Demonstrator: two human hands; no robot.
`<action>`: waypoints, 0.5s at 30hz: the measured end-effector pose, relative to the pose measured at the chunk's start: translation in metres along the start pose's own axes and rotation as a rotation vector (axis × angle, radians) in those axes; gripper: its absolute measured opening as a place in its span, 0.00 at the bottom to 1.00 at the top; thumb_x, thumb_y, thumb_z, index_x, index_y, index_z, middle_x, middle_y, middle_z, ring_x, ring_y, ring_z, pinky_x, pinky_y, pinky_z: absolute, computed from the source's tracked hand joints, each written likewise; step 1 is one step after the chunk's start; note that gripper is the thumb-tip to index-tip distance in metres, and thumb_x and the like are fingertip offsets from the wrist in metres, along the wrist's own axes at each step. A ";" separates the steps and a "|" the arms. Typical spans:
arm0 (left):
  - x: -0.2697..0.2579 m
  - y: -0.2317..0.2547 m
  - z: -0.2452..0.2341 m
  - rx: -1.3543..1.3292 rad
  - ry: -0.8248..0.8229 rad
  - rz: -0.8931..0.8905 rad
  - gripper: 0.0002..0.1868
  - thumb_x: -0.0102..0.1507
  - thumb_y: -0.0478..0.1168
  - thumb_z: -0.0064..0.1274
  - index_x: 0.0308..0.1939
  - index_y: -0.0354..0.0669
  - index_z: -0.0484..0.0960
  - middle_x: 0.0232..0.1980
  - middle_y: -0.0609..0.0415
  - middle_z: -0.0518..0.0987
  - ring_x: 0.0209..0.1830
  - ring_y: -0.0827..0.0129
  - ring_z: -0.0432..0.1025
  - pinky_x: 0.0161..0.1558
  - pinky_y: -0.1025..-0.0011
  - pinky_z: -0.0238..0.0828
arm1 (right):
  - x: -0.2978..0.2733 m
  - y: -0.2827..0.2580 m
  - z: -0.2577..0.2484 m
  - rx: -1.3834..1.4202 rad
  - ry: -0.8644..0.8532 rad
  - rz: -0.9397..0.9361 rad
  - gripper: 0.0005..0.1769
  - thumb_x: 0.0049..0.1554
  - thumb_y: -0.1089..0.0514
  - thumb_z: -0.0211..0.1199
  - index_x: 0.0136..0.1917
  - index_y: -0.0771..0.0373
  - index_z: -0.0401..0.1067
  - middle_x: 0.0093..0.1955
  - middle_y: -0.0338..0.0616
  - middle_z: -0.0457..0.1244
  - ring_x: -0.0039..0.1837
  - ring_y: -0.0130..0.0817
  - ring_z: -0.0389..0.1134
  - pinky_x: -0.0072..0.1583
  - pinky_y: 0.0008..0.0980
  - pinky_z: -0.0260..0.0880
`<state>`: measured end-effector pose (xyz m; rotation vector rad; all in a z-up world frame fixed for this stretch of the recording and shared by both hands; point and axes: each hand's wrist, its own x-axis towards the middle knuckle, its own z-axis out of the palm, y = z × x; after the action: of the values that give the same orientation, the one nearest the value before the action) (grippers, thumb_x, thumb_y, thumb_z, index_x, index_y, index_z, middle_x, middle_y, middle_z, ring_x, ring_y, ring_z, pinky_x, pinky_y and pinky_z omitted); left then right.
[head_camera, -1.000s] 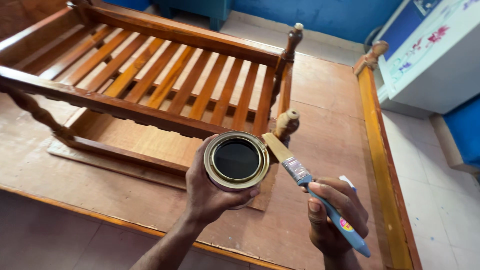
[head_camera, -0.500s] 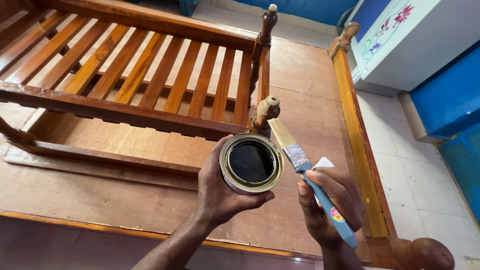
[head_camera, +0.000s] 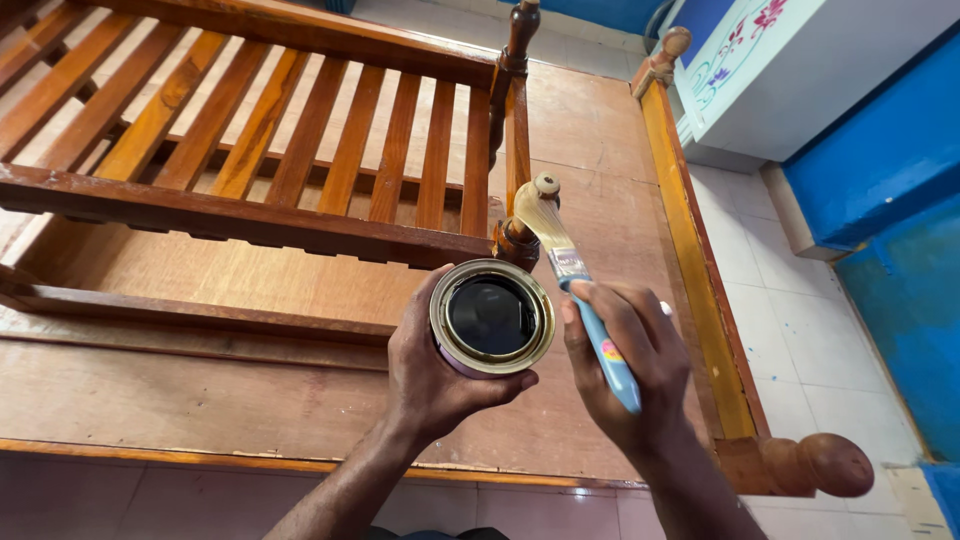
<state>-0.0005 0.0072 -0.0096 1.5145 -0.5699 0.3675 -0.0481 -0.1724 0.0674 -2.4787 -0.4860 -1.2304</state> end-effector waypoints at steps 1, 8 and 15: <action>-0.001 -0.001 -0.001 -0.003 0.000 -0.002 0.58 0.46 0.53 0.79 0.71 0.32 0.63 0.63 0.44 0.79 0.66 0.61 0.78 0.67 0.62 0.81 | -0.002 -0.004 -0.002 -0.003 -0.003 0.001 0.11 0.61 0.64 0.69 0.57 0.67 0.74 0.50 0.48 0.68 0.50 0.35 0.72 0.48 0.32 0.74; -0.008 -0.008 -0.003 0.042 0.000 0.012 0.61 0.45 0.55 0.78 0.72 0.31 0.61 0.63 0.43 0.78 0.66 0.59 0.77 0.67 0.61 0.79 | 0.009 -0.006 0.008 -0.063 0.023 -0.096 0.13 0.59 0.65 0.71 0.56 0.70 0.74 0.48 0.51 0.67 0.45 0.37 0.71 0.43 0.34 0.72; -0.011 -0.011 -0.008 0.105 -0.027 0.035 0.61 0.45 0.58 0.78 0.71 0.33 0.61 0.62 0.43 0.79 0.64 0.57 0.77 0.67 0.60 0.78 | 0.028 -0.025 0.011 -0.132 -0.059 -0.072 0.14 0.59 0.65 0.71 0.57 0.70 0.73 0.47 0.51 0.66 0.44 0.39 0.70 0.43 0.36 0.71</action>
<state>-0.0025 0.0160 -0.0246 1.6140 -0.6073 0.4095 -0.0353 -0.1407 0.0874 -2.6356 -0.5302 -1.2569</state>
